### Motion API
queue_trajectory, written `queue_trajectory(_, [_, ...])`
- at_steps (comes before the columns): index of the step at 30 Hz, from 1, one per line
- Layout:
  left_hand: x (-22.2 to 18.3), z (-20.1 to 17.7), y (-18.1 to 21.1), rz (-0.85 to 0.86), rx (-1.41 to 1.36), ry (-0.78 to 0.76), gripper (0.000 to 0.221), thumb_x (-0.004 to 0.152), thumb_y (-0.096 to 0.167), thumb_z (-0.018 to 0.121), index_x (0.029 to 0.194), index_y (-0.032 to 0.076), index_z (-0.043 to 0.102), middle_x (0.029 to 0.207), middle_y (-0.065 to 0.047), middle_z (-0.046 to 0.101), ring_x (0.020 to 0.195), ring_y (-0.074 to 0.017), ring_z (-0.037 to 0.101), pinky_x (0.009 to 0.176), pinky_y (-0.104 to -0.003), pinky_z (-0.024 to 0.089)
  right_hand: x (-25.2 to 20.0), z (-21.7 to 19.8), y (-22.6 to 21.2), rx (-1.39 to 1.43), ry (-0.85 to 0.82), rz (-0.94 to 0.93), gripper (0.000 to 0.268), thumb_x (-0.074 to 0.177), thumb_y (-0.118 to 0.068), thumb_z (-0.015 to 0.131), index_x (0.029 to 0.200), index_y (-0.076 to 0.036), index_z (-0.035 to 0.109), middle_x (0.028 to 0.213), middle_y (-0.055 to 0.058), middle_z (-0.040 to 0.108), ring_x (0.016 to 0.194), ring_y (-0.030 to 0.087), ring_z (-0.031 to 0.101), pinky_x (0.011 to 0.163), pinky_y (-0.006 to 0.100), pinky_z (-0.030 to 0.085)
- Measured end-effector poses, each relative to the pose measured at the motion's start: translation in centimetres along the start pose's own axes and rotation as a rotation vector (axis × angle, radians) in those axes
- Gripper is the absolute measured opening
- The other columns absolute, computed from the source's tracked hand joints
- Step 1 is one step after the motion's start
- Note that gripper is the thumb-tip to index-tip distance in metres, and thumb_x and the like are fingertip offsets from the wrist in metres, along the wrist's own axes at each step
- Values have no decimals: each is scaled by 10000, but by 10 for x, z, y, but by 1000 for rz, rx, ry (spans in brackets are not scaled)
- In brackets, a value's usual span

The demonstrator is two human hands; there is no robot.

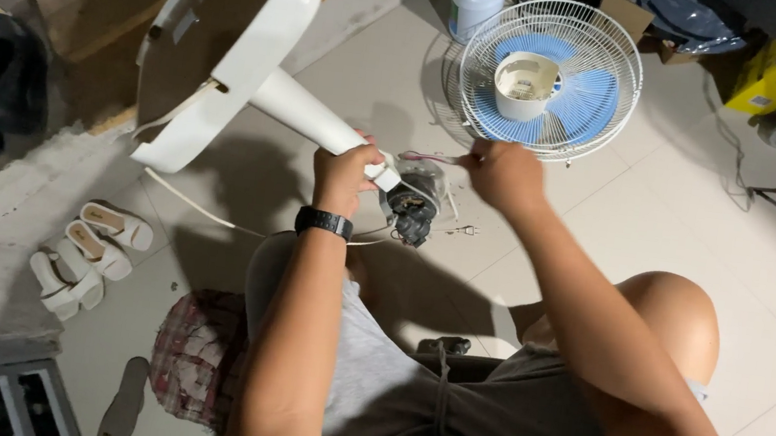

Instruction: Disassembling an electric fan by removing the motor housing and cleaning the internal components with a brush.

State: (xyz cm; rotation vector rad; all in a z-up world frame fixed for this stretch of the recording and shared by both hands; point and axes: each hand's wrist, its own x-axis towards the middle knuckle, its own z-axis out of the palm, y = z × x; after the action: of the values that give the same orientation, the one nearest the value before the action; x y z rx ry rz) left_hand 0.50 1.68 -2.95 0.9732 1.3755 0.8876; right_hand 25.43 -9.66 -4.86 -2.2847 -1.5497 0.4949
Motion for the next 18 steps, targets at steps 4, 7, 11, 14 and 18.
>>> queue_trajectory(4, [-13,2,4,7,6,7,702,735,-45,893,1416,-40,720,1309,-190,829,1248,-456,784,869,-741,720,12,22,6,27,-99,17,320,1082,-493,759,1202,-227,890,995,193,866,1027,465,863,905,594,701])
queue_trajectory(7, [-29,1,17,12,27,-1,736,755,-50,873,1465,-77,684,1370,-206,808,1316,-460,748,923,-743,706,8,0,10,37,-98,-8,254,1072,-412,797,1165,-200,901,990,196,874,1036,493,855,908,608,692])
queue_trajectory(11, [-31,3,18,12,8,-15,738,765,-43,883,1477,-55,685,1383,-183,804,1332,-444,733,947,-743,699,15,28,10,-24,-93,-17,258,1049,-440,807,1137,-212,890,997,198,863,1030,486,853,913,606,693])
queue_trajectory(14, [-22,7,9,10,13,-10,745,762,-38,884,1480,-52,685,1374,-183,809,1325,-439,741,940,-747,699,21,70,15,-8,-98,-20,264,1053,-446,793,1171,-223,872,1027,199,866,1047,480,854,927,611,697])
queue_trajectory(18, [-28,7,13,-29,22,26,701,775,-47,858,1458,-49,696,1346,-185,803,1307,-458,745,925,-754,698,12,34,22,-78,19,-69,223,1029,-381,839,1136,-187,865,999,172,858,1017,450,860,898,593,706])
